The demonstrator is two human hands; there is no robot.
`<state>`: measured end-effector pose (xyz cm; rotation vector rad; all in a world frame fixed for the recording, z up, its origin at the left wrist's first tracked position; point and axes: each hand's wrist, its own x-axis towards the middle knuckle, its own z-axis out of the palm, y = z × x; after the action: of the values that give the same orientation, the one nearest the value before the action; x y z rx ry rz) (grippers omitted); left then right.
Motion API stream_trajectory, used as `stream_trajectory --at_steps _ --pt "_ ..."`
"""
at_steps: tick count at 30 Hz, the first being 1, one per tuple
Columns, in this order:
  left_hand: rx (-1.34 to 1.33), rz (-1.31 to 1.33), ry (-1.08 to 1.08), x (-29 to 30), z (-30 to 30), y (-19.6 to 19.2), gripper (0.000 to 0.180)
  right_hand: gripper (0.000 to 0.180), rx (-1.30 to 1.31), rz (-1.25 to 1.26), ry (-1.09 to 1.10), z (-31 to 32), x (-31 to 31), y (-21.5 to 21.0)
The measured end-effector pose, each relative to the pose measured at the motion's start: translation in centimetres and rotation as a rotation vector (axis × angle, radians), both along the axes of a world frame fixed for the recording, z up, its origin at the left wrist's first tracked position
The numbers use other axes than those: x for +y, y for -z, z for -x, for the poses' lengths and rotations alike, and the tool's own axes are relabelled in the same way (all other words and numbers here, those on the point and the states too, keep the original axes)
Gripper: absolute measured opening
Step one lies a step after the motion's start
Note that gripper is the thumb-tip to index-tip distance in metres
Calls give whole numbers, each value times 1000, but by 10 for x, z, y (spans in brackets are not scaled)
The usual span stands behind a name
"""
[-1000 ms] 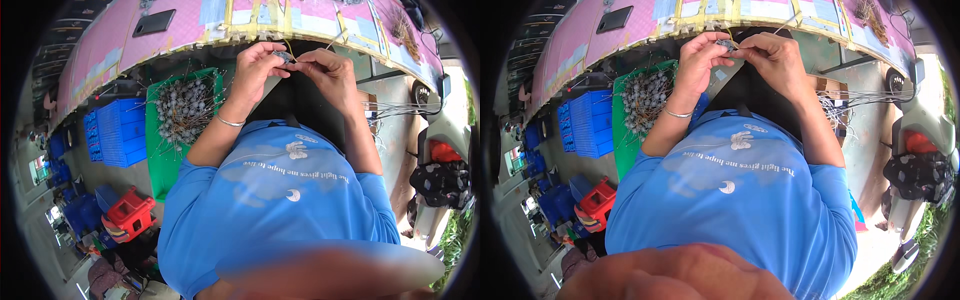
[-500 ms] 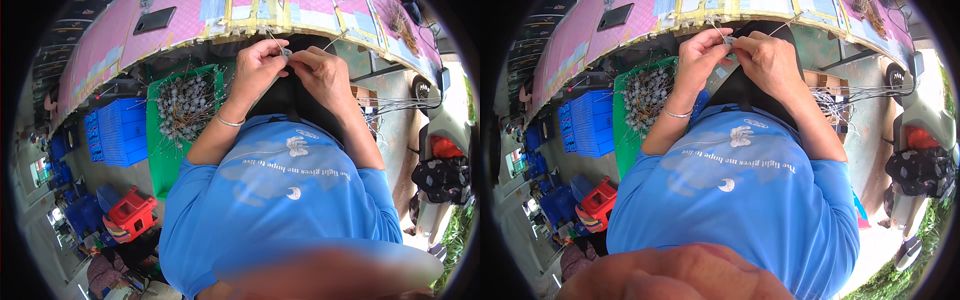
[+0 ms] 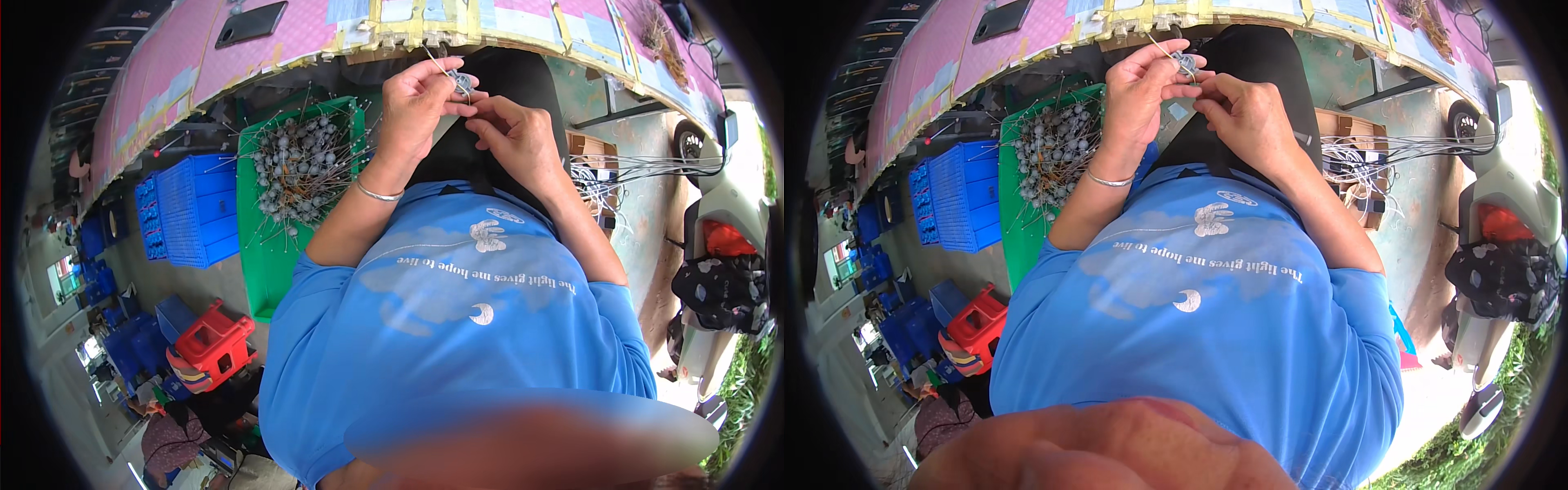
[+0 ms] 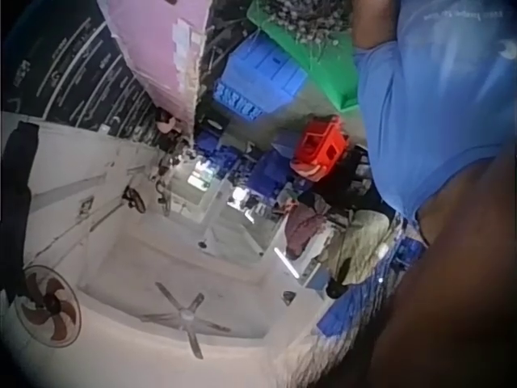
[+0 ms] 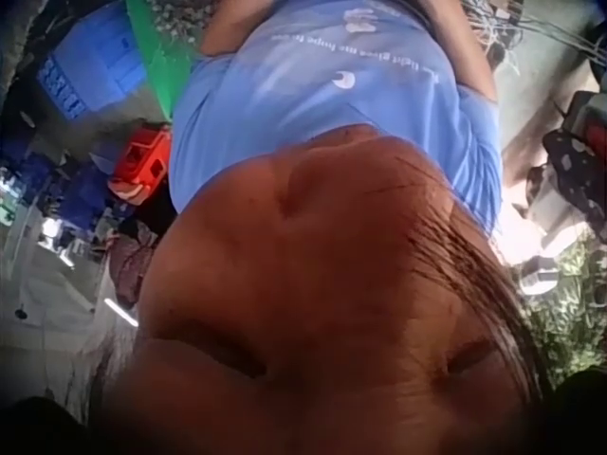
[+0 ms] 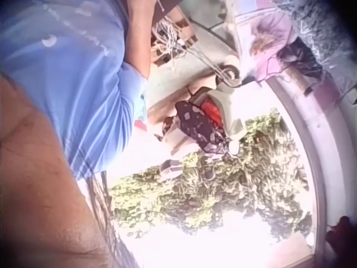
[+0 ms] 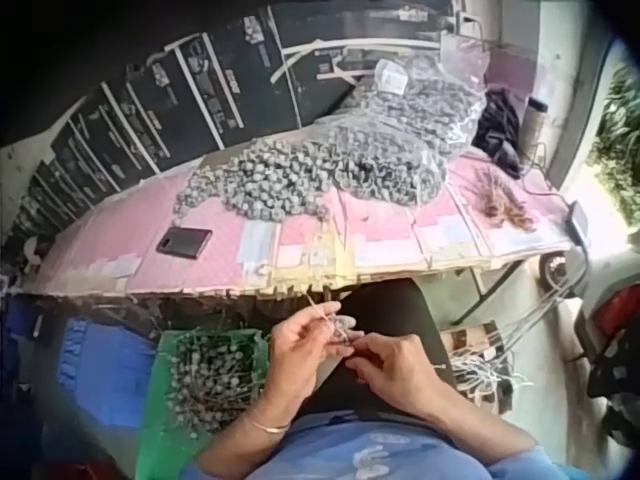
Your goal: Threading wire through a plastic base and a star-shaped ornament to assemble decorative components.
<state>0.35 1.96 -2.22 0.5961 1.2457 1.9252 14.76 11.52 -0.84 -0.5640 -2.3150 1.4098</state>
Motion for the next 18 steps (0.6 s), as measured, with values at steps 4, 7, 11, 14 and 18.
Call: stream_trajectory --at_steps 4,7,11,14,18 --pt "-41 -2 34 -7 5 1 24 20 -150 342 -35 -6 19 0" --pt "-27 25 124 -9 5 -5 25 22 -3 367 75 -5 30 -4" --pt "-3 43 202 -8 -8 -16 23 27 238 748 -82 2 43 -8" --pt "67 75 221 -10 -11 -21 24 30 265 742 68 7 39 1" --pt "85 85 276 -9 -14 -21 23 25 361 626 -61 9 29 5"
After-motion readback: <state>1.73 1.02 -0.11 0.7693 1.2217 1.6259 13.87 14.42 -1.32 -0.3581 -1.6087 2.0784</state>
